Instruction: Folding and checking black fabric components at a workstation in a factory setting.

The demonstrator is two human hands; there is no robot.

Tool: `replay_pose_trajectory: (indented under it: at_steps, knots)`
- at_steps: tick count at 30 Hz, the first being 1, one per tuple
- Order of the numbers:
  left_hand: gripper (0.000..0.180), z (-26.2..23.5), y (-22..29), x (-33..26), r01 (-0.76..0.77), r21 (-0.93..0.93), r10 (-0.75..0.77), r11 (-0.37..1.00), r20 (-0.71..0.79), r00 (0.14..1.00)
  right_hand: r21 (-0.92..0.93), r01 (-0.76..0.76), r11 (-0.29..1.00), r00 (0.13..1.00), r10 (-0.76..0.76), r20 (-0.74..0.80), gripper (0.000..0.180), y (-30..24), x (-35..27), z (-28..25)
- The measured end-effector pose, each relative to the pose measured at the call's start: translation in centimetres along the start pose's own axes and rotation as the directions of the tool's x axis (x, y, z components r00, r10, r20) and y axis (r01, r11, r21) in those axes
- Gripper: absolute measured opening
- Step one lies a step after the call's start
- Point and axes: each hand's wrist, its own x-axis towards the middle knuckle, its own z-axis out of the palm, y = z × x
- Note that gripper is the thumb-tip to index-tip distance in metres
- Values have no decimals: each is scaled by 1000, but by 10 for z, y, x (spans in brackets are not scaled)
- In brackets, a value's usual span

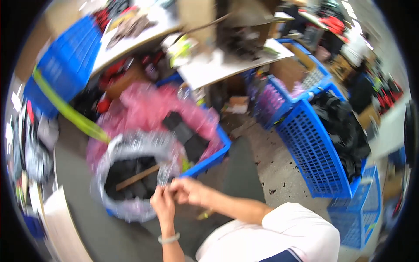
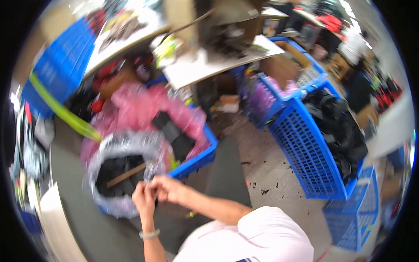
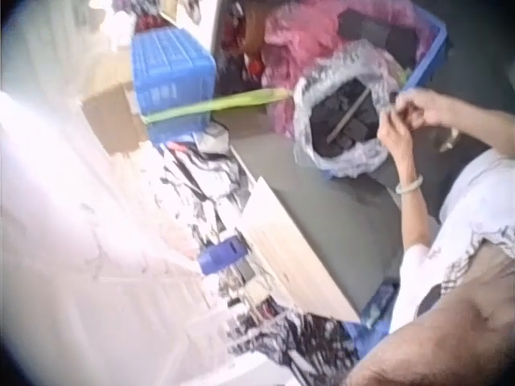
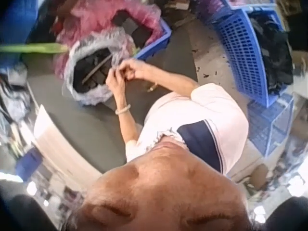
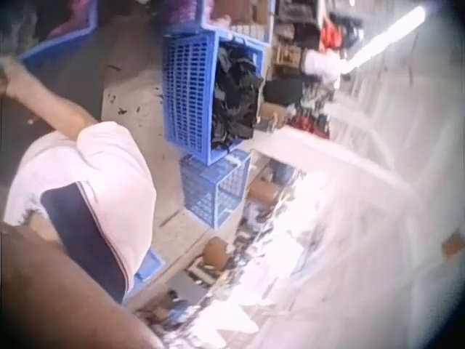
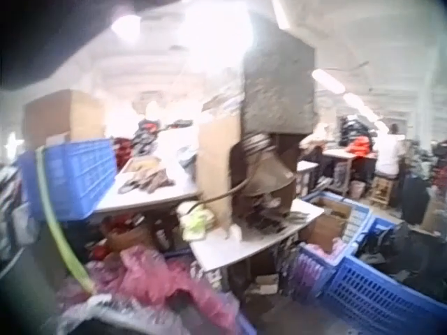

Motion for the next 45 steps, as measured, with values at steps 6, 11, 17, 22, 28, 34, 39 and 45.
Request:
replay_pose_trajectory:
  at_steps: [6,11,17,22,28,34,39,45]
  knots:
    - [13,47,14,14,260,-573,-428,777,-178,886,-938,281,202,832,-538,133,17,-55,3,18]
    - [11,64,-1,6,113,-682,-450,722,-340,826,-842,351,-410,590,-601,539,10,-41,3,18]
    - [10,73,-11,9,143,-988,-587,48,88,805,-891,253,-376,520,-724,453,17,-16,12,0]
    - [15,63,-19,7,260,-839,-491,-478,500,713,-846,449,288,575,-818,26,32,-14,16,13]
    - [17,44,0,7,303,-893,-372,-331,419,828,-63,356,932,933,-359,-35,19,-40,0,16]
    - [12,48,7,4,196,-980,-508,-43,191,840,-660,440,609,798,-602,-24,24,-28,-5,35]
    - [18,48,14,8,147,-964,-600,224,-18,800,-630,552,547,637,-764,-105,32,-10,3,34]
    - [23,28,15,10,173,-984,-504,-34,167,848,106,315,943,945,-322,61,30,-17,-4,12]
